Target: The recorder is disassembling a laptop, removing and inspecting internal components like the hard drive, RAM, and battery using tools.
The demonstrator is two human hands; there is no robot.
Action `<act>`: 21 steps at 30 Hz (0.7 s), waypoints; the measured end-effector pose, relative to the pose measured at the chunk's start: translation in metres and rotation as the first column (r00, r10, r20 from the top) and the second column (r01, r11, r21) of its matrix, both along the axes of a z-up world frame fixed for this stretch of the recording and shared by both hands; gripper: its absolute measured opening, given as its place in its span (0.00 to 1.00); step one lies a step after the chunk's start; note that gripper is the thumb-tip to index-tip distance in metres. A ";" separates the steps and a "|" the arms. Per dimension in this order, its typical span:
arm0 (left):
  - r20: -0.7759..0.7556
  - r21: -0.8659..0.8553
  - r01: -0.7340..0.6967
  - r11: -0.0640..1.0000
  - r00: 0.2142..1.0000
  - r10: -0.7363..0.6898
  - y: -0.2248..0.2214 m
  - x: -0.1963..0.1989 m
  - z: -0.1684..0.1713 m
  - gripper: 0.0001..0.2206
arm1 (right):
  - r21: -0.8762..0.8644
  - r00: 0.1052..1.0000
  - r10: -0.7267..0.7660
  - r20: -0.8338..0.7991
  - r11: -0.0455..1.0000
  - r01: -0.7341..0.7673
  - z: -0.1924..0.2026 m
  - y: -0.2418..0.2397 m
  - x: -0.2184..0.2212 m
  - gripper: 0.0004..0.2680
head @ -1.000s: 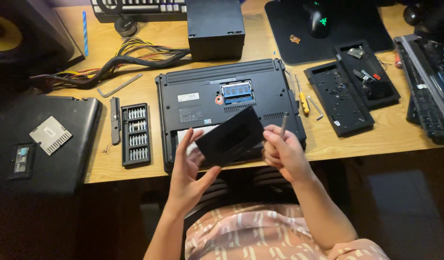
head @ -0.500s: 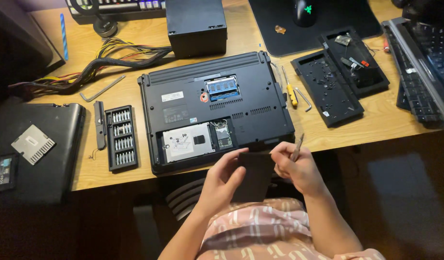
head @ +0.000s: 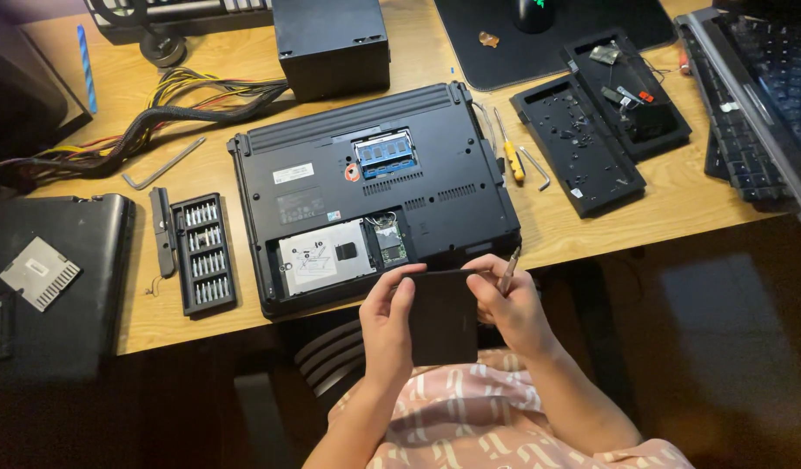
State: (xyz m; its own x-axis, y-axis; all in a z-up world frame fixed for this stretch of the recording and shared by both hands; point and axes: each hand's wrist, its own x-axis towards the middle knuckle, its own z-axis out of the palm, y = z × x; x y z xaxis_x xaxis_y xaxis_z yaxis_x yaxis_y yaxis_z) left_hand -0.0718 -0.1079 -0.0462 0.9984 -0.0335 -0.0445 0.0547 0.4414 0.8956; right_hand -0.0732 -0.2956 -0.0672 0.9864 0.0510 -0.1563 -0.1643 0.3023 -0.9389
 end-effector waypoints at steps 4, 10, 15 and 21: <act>0.100 0.141 -0.057 0.988 0.994 0.043 -0.002 -0.006 -0.011 0.12 | 0.016 1.000 -0.022 0.013 1.000 0.021 -0.003 0.000 0.001 0.04; 0.091 0.123 -0.050 0.991 0.995 0.038 0.002 -0.007 -0.004 0.12 | 0.000 1.000 0.004 0.026 1.000 -0.004 0.002 0.005 -0.002 0.04; 0.018 0.180 -0.058 0.982 0.998 0.056 0.005 -0.006 0.004 0.13 | 0.005 0.998 0.029 0.056 1.000 -0.029 0.001 0.005 -0.002 0.05; 0.041 -0.005 -0.042 0.999 0.998 0.042 0.009 0.004 0.012 0.13 | -0.305 0.971 0.080 0.225 0.952 -0.008 -0.014 -0.005 0.004 0.11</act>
State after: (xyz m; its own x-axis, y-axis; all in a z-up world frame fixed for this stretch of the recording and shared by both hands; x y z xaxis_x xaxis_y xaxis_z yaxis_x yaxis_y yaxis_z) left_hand -0.0673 -0.0989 -0.0338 1.0000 0.0081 -0.0037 -0.0004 0.4465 0.8948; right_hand -0.0687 -0.3009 -0.0815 0.9948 0.0815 0.0614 0.0617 -0.0019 -0.9981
